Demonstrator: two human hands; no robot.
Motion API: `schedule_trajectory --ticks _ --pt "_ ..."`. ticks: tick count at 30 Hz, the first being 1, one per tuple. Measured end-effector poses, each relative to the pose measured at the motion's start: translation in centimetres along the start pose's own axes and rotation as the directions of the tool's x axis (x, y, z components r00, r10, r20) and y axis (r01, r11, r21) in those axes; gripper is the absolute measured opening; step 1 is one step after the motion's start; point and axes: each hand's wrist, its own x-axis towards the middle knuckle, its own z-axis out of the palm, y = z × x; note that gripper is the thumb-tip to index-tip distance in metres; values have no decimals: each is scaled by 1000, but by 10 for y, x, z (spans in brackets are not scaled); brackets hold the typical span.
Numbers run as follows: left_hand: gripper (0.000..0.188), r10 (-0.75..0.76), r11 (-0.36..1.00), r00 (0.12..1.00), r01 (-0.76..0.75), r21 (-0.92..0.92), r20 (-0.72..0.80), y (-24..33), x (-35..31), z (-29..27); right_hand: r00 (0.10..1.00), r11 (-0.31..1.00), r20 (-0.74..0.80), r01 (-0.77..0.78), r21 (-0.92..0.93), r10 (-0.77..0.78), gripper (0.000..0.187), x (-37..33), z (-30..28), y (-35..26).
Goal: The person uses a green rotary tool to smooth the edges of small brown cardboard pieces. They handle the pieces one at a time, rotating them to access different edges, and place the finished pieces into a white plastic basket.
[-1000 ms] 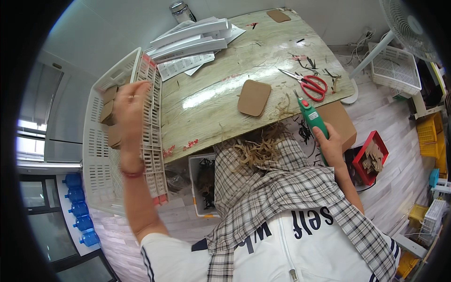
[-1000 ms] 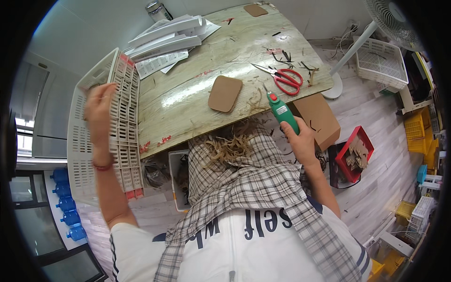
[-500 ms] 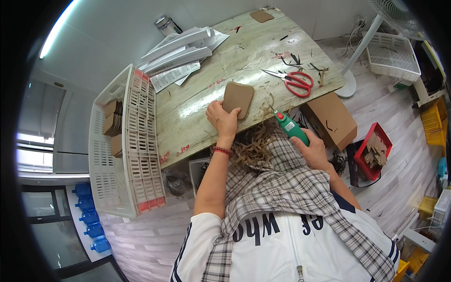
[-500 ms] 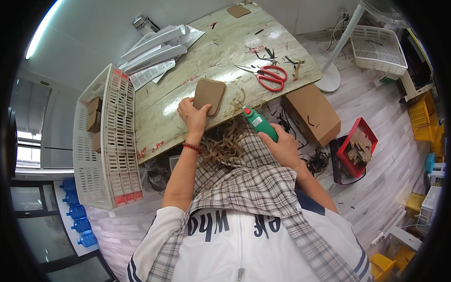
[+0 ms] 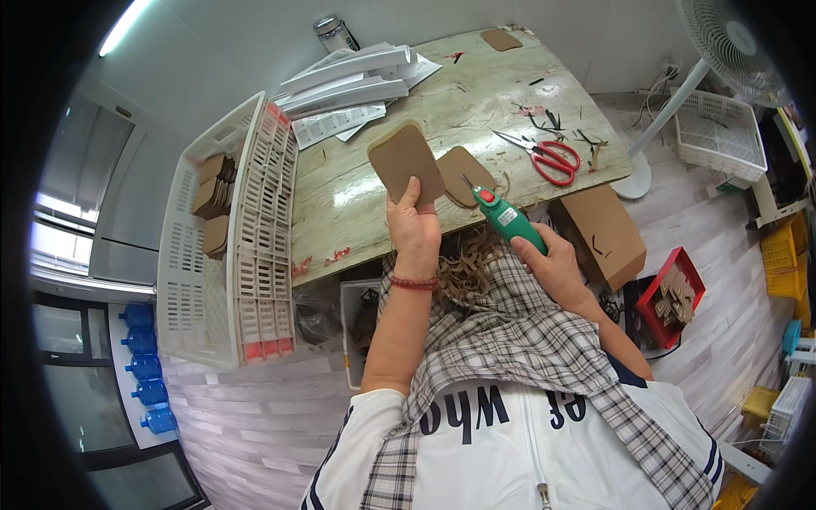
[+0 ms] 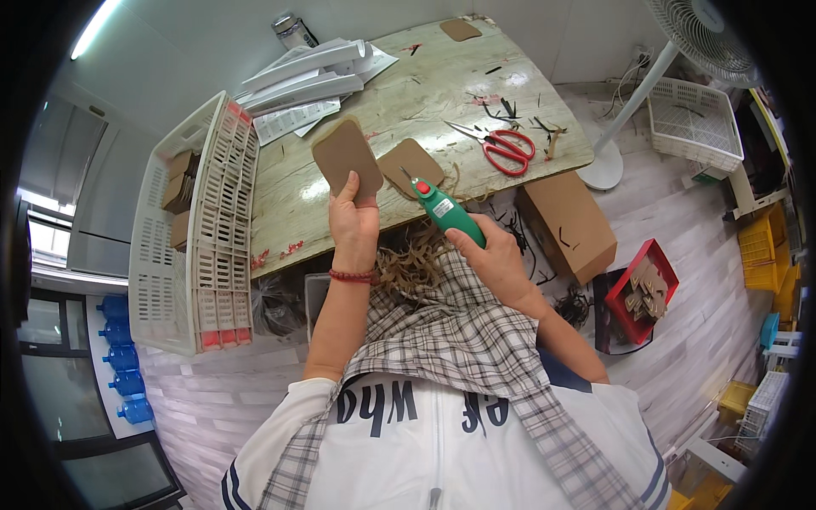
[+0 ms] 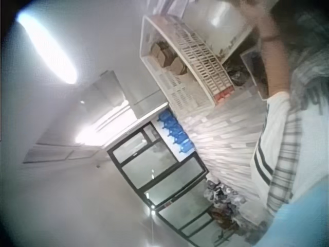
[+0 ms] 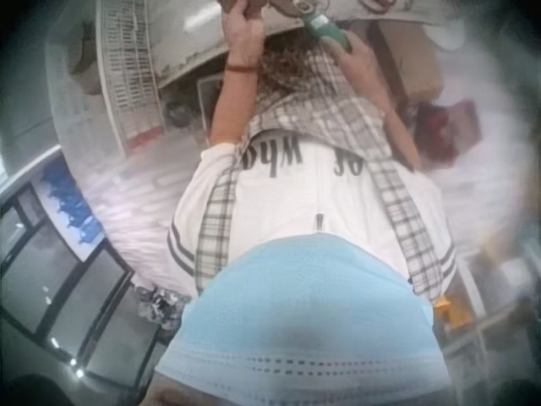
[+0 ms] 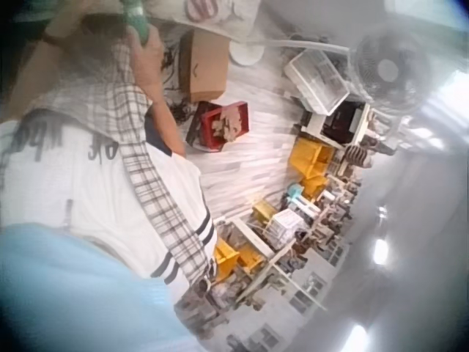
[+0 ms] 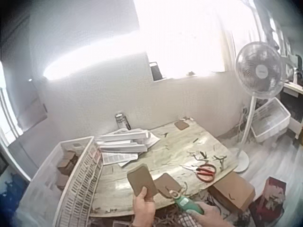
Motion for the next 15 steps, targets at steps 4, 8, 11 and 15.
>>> schedule_trajectory --ticks 4,8,11,15 --pt "35 -112 962 994 103 -254 -21 -3 -1 10 1000 996 16 2 94 -3 39 -2 6 -12" --pt "38 -134 945 991 124 -302 -10 -12 1 10 1000 995 -1 -1 98 1 38 -6 7 -21" --pt "38 -171 942 985 159 -295 -12 -18 -3 13 1000 994 -21 3 114 -1 37 -7 8 -24" --pt "37 -196 948 980 178 -265 -43 -30 -10 13 999 991 -53 2 134 5 37 -7 9 -23"
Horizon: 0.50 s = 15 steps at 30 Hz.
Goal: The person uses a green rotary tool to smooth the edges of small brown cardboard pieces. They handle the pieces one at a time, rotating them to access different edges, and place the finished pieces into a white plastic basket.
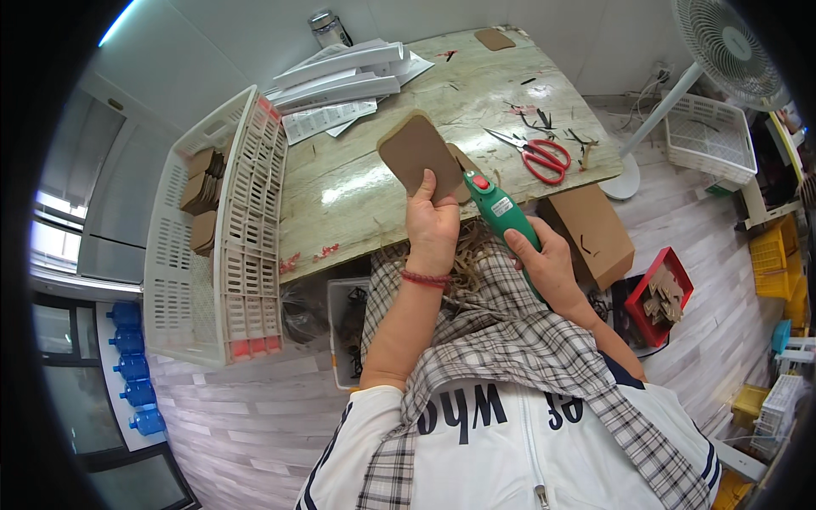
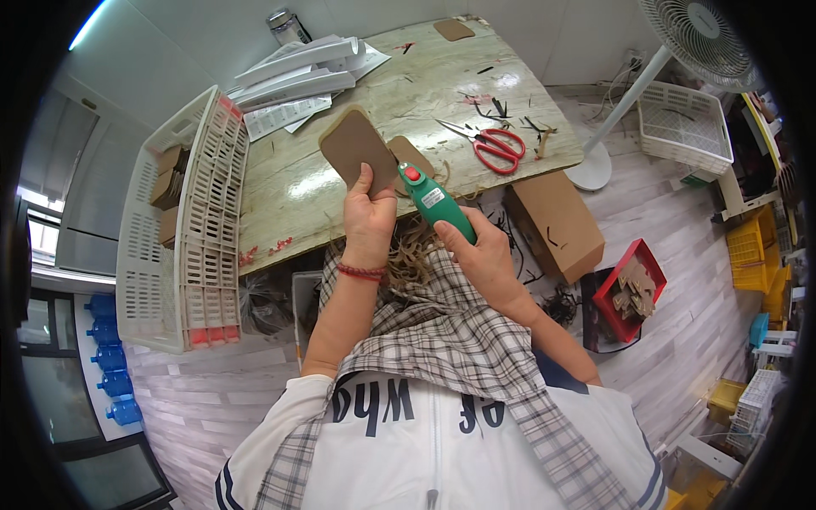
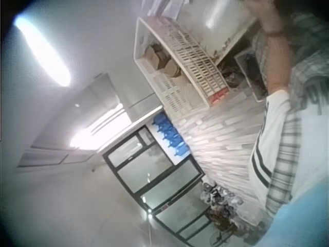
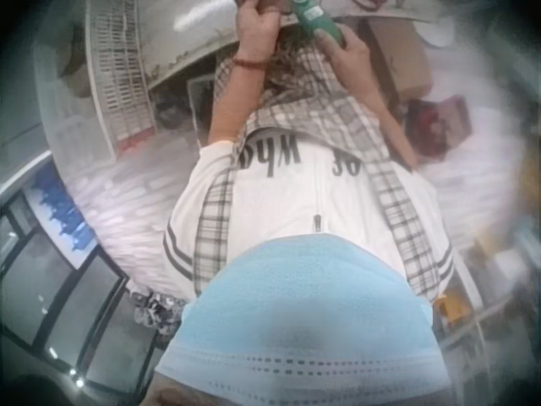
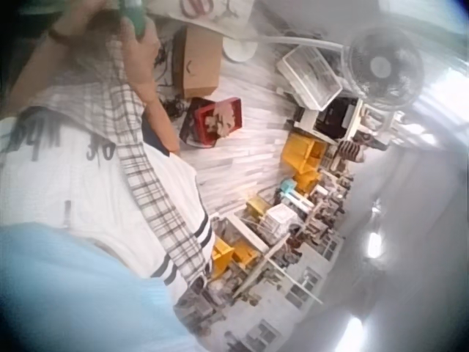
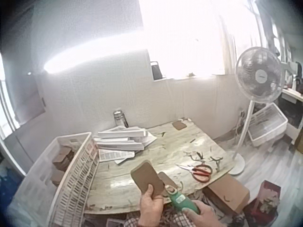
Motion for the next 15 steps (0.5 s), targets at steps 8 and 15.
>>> schedule_trajectory --ticks 8,15 --pt "37 -75 997 997 75 -4 13 -21 -21 -1 994 996 -71 78 -48 -81 36 6 -5 -1" --pt "37 -124 990 991 119 80 58 -30 -35 -8 993 999 -105 46 -20 -48 36 10 -11 -6"
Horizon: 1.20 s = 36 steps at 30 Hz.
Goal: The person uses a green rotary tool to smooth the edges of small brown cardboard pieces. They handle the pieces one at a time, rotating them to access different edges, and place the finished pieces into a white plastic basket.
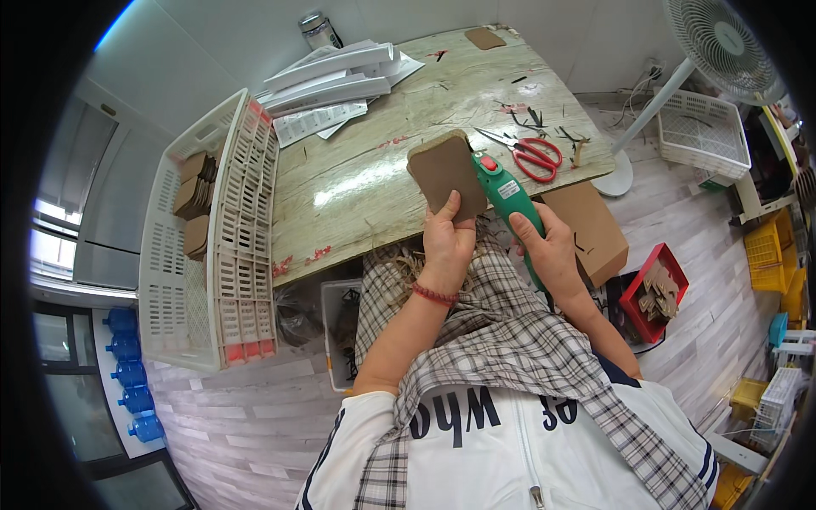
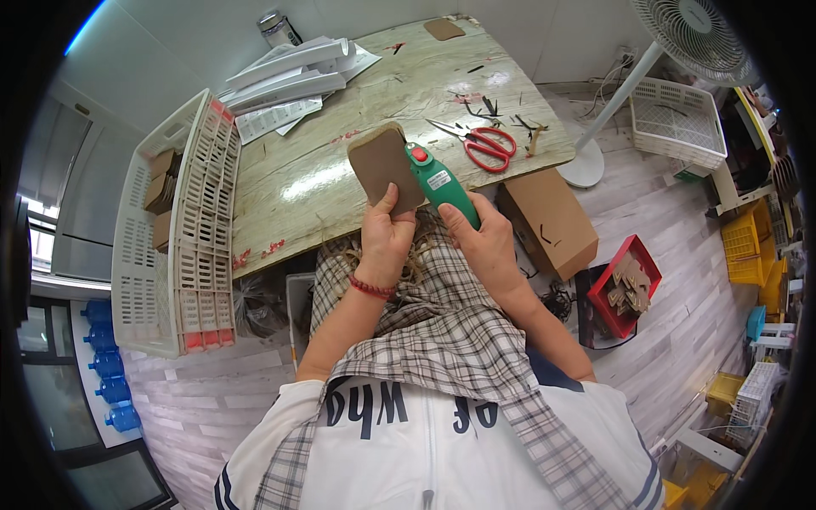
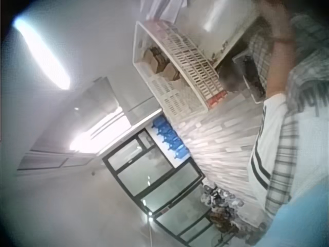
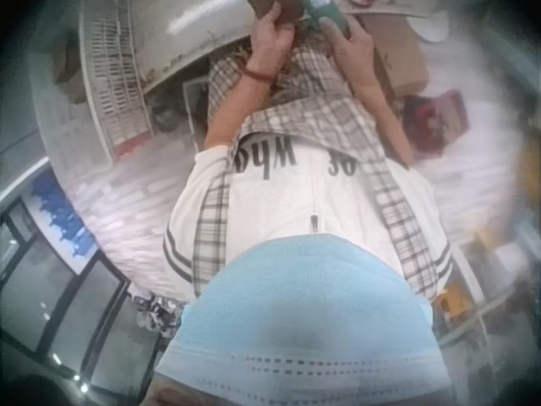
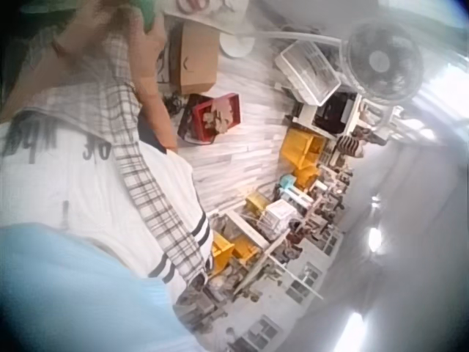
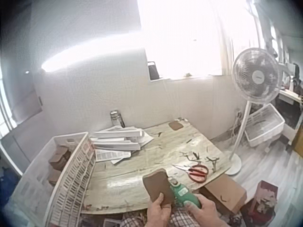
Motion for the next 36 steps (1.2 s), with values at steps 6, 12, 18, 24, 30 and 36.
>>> schedule_trajectory --ticks 6,12,18,24,30,36 --pt "37 25 977 997 -39 209 71 15 -7 -16 999 1000 31 -22 11 21 35 -1 -12 -1" --pt "28 40 866 987 -111 488 154 58 -2 -29 986 996 150 -82 24 77 30 -11 -32 2" --pt "34 -123 750 978 -19 661 168 94 -2 -28 967 995 233 -100 -16 101 30 -19 -43 5" --pt "33 -222 684 965 54 728 137 108 -6 -28 955 990 276 -86 -109 113 36 -24 -45 7" --pt "34 -323 609 946 225 761 -21 105 -15 -33 954 990 275 -91 -103 117 38 -25 -39 13" --pt "34 -396 510 912 314 801 -106 101 -24 -37 945 984 282 -133 -120 162 37 -19 -30 10"
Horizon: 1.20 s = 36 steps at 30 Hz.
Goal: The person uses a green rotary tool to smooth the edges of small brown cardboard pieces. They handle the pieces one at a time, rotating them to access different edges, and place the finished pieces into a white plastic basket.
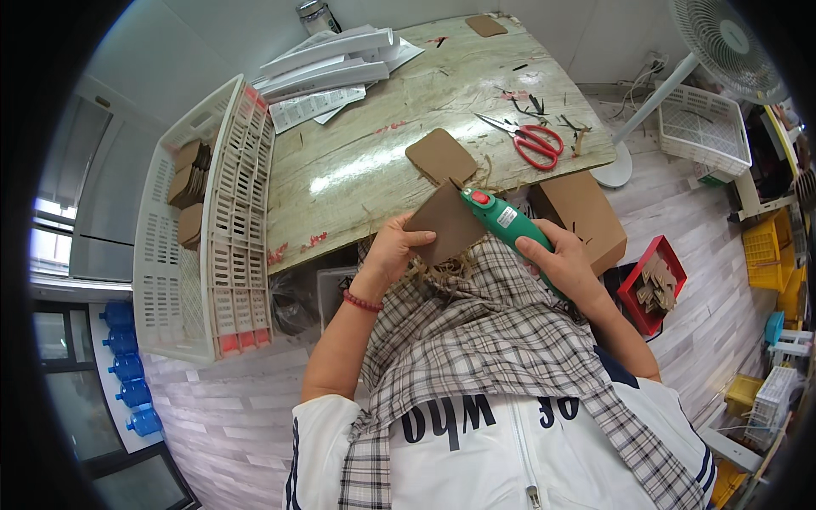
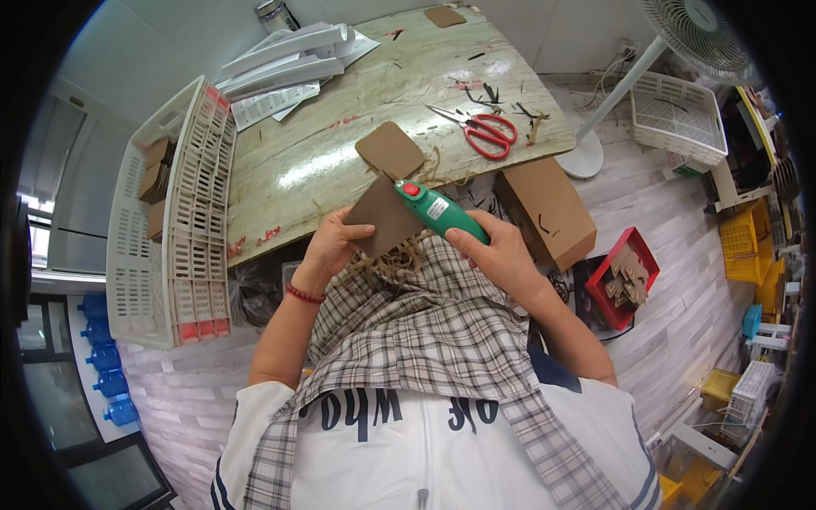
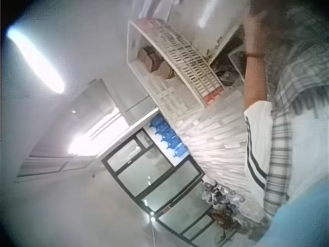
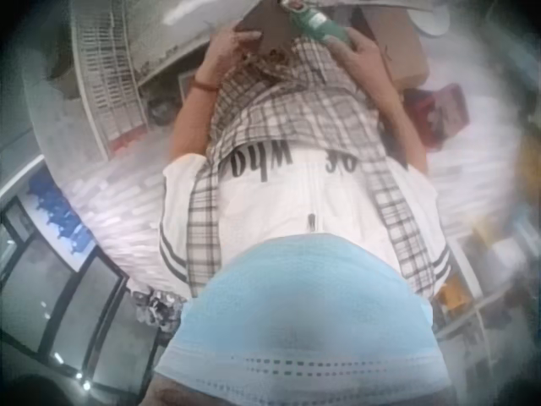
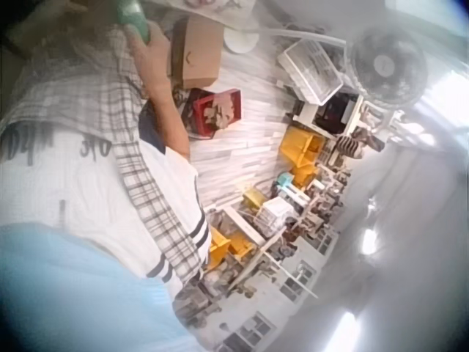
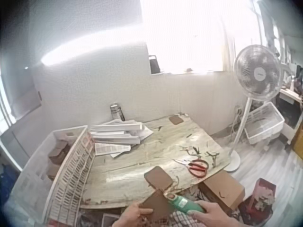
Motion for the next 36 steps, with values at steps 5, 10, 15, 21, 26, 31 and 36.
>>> schedule_trajectory --ticks 5,10,15,21,26,31,36 --pt "33 -36 995 999 36 92 -4 6 -2 -15 998 998 57 -18 65 14 38 2 -4 1" --pt "16 213 962 975 -198 186 -63 25 -7 -20 985 996 158 -81 32 75 31 0 -11 -2" --pt "15 287 953 951 -271 136 -113 29 -5 -30 976 995 194 -103 16 98 32 1 -10 -5" --pt "16 221 968 973 -210 137 -72 31 -2 -33 972 994 211 -108 -4 106 36 2 -7 -10" --pt "16 151 976 987 -142 163 -47 32 -2 -24 967 993 225 -113 -33 117 37 3 -7 -9" --pt "16 122 970 993 -119 210 1 30 0 -19 963 992 240 -113 -47 121 37 5 -6 -7" --pt "18 58 959 998 -61 278 18 34 -1 -9 967 994 231 -99 -47 108 37 6 -3 -6"
